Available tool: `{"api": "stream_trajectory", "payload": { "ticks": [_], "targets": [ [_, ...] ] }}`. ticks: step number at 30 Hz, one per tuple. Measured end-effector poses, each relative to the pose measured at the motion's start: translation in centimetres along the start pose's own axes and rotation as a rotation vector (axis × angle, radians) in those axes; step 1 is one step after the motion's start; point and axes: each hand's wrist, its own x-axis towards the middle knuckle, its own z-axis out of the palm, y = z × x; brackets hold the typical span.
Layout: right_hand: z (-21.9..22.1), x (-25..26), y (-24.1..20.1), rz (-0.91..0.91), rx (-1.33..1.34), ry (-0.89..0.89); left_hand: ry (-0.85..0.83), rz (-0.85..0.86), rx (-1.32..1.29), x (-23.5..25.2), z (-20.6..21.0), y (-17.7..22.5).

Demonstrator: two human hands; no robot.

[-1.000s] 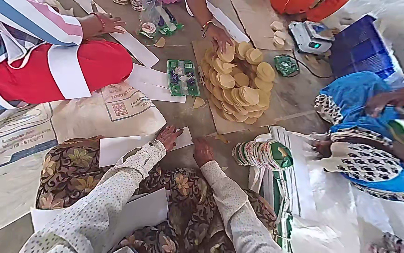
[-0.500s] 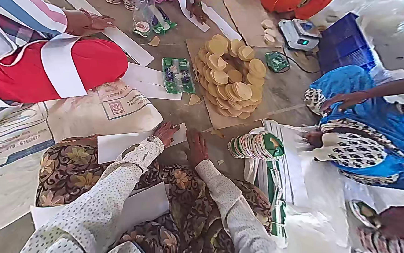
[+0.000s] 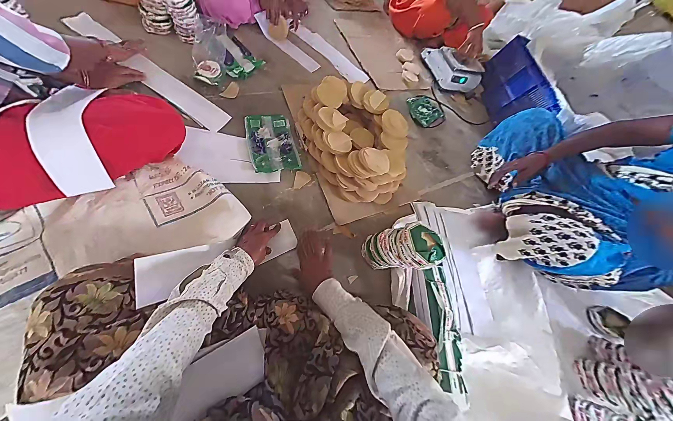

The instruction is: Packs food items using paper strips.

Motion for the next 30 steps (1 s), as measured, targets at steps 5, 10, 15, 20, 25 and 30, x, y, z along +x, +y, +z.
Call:
{"api": "stream_trajectory", "payload": {
  "ticks": [5,10,15,20,25,30],
  "targets": [
    [-4.4,-1.7,0.2,0.046,0.04,-0.114,-0.014,0.005,-0.012,0.4,0.0,-0.2],
    [-14.7,5.1,8.8,0.339,0.183,0.522,-0.036,0.007,-0.007,0.8,0.3,-0.5],
    [-25.2,6.2,8.6,0.437,0.153,0.132,-0.037,-0.011,-0.011,0.5,-0.1,-0.2],
    [-22.1,11.7,16.5,0.209,-0.038,0.216,-0.034,-0.016,0.002,0.7,0.2,-0.3],
    [-21.6,13.1,16.1,0.28,-0.093,0.197,-0.072,-0.027,-0.016,0.6,-0.1,-0.1],
    [-21.4,12.9,14.0,0.426,-0.108,0.236,-0.065,-0.028,-0.023,0.5,-0.1,0.0]
  ]
}}
